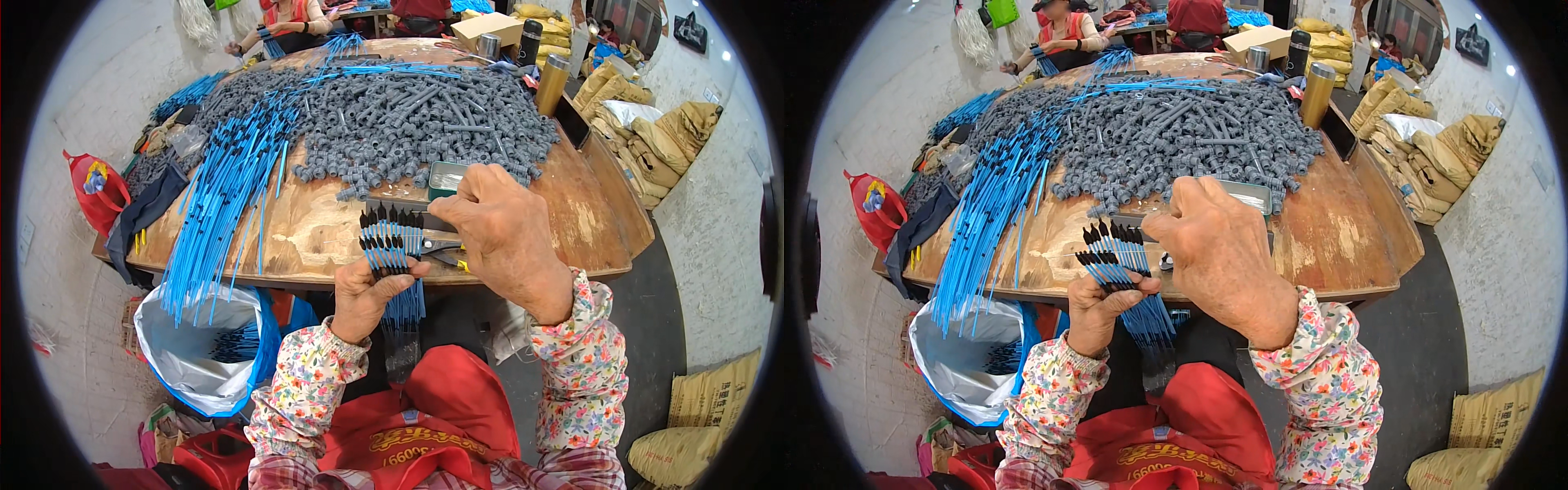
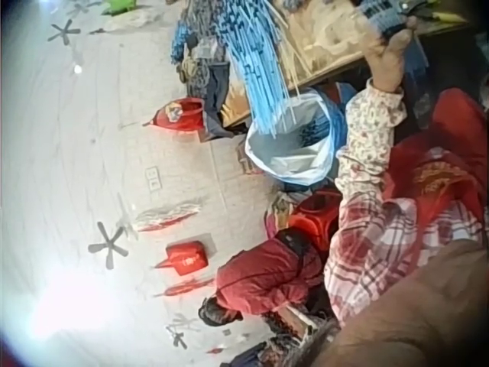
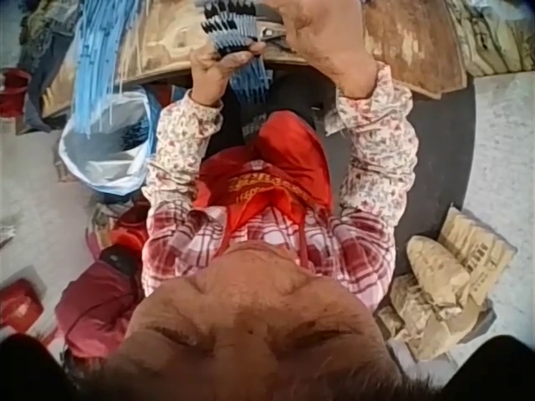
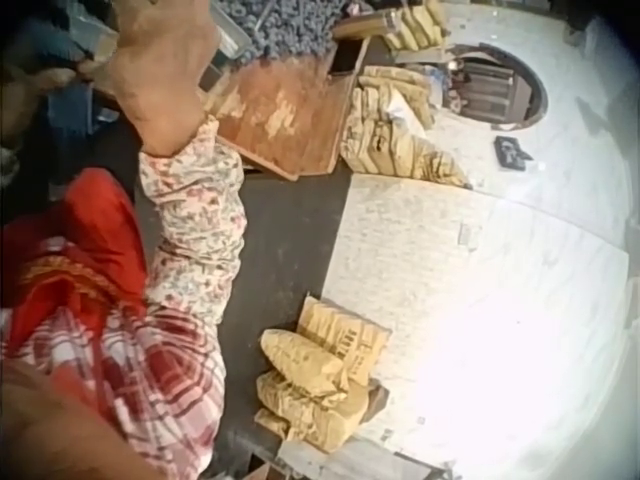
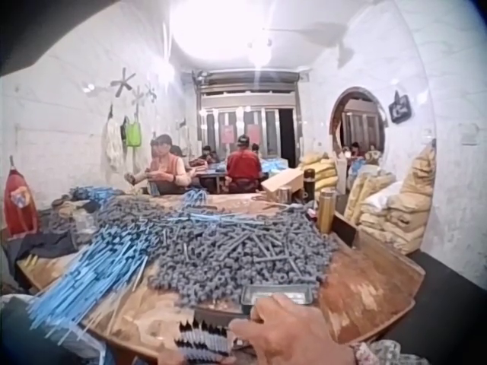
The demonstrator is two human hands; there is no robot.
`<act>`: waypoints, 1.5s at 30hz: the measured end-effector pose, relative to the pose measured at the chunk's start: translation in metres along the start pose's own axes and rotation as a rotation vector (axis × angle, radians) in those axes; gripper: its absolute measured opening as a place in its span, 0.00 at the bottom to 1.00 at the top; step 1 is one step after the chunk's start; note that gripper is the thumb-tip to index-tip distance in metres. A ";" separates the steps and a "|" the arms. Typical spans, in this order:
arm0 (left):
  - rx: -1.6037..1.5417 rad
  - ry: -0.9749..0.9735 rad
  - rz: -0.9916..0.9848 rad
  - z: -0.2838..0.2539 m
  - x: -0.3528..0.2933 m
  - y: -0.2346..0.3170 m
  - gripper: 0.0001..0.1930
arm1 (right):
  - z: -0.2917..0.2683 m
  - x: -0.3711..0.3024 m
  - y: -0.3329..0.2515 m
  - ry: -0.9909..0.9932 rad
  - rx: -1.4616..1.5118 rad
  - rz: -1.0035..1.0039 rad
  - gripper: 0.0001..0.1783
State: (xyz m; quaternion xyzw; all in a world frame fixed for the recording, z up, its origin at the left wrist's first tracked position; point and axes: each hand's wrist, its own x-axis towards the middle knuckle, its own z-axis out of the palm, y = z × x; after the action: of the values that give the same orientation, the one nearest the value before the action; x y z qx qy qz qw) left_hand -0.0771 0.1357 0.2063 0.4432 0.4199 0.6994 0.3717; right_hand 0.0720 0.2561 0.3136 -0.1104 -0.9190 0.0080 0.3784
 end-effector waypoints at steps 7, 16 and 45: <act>-0.017 0.003 0.003 0.000 0.000 0.000 0.09 | 0.005 -0.002 -0.009 -0.037 -0.002 0.070 0.14; -0.042 0.001 0.017 -0.002 0.001 -0.002 0.09 | 0.008 0.003 -0.014 0.022 0.049 0.066 0.10; -0.029 -0.013 0.051 -0.003 0.001 0.000 0.09 | 0.020 0.005 -0.010 0.024 0.302 0.120 0.13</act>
State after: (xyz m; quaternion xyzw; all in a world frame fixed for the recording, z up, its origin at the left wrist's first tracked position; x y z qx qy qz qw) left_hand -0.0800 0.1362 0.2055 0.4529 0.3957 0.7116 0.3631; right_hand 0.0527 0.2485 0.3038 -0.1070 -0.8945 0.1674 0.4006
